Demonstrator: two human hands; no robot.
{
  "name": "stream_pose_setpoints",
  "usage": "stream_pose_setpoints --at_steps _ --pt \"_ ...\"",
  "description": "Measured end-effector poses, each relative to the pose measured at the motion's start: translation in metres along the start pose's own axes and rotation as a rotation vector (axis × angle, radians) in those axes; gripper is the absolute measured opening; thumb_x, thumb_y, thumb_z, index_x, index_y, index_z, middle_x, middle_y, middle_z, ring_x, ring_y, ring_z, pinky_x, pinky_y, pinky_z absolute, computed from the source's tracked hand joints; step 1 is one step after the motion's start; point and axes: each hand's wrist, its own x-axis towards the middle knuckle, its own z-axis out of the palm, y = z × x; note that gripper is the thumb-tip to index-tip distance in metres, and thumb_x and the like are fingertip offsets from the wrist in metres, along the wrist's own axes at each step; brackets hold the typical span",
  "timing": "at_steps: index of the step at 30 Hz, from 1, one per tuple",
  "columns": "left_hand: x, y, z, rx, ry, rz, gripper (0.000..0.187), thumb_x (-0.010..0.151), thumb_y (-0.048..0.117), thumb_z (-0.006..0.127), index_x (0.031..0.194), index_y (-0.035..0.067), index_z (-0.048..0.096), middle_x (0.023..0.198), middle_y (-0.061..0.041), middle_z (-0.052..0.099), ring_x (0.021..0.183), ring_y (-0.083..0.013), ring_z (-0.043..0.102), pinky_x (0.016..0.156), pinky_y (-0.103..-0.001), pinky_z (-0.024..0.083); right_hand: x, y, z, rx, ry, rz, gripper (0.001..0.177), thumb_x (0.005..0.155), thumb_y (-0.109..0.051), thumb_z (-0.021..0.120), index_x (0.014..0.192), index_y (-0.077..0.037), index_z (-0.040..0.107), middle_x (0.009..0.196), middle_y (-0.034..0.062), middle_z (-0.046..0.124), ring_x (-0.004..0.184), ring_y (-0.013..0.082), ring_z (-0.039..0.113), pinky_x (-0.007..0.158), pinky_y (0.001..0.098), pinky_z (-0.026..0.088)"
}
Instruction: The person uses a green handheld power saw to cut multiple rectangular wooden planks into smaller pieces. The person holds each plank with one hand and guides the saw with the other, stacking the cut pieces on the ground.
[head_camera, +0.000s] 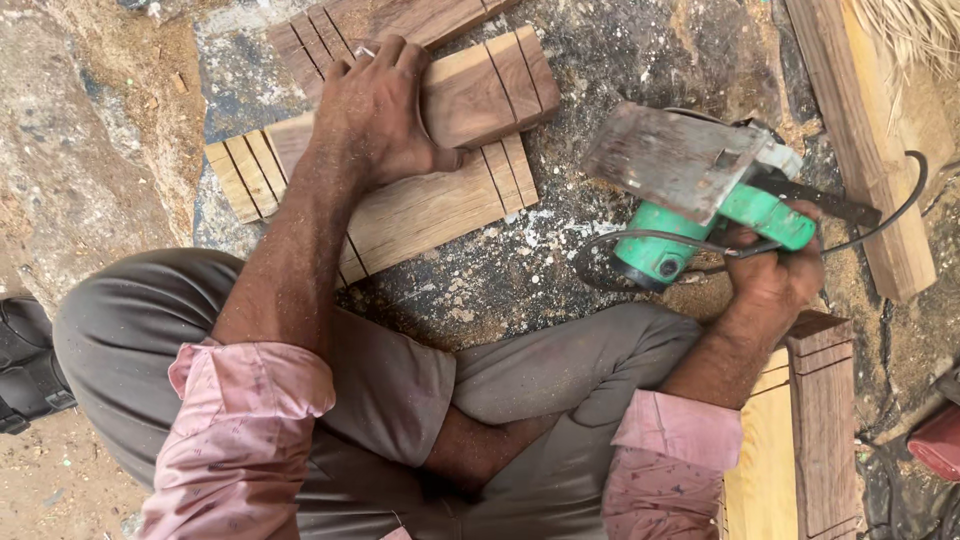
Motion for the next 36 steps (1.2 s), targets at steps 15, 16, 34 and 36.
stream_pose_setpoints --at_steps 15,16,34,36 --pt "-0.015 0.03 -0.035 -0.458 -0.188 -0.005 0.11 0.055 0.053 0.098 0.143 0.002 0.054 0.125 -0.018 0.066 0.118 -0.0323 0.066 0.107 -0.046 0.052 0.015 -0.008 -0.025 0.082 -0.049 -0.008 0.03 0.114 -0.029 0.042 0.09 -0.018 0.056 0.087 -0.001 0.064 0.075 0.0203 0.058 0.058 0.0424 0.045" --pt "-0.016 0.031 -0.034 -0.401 -0.153 0.042 0.11 0.057 0.055 0.098 0.141 0.001 0.053 0.123 -0.018 0.064 0.116 -0.0329 0.065 0.105 -0.047 0.052 0.015 -0.007 -0.025 0.111 -0.051 -0.014 0.033 0.116 -0.031 0.042 0.088 -0.018 0.055 0.086 -0.0006 0.063 0.076 0.0204 0.058 0.058 0.0421 0.046" --pt "-0.052 0.055 -0.024 0.834 1.143 0.689 0.039 0.105 0.018 0.061 0.139 0.021 0.043 0.128 -0.004 0.042 0.122 -0.022 0.045 0.096 -0.039 0.039 0.014 -0.001 -0.031 -0.017 -0.191 0.058 0.031 0.111 -0.032 0.039 0.093 -0.018 0.06 0.095 0.0016 0.067 0.082 0.0262 0.066 0.064 0.0575 0.05" --pt "-0.053 0.054 -0.024 0.83 1.137 0.682 0.037 0.106 0.019 0.062 0.139 0.021 0.044 0.129 -0.004 0.044 0.122 -0.0222 0.045 0.095 -0.039 0.039 0.013 0.001 -0.03 0.014 -0.206 0.054 0.029 0.111 -0.031 0.039 0.097 -0.018 0.06 0.095 0.002 0.068 0.082 0.0267 0.066 0.065 0.0585 0.051"
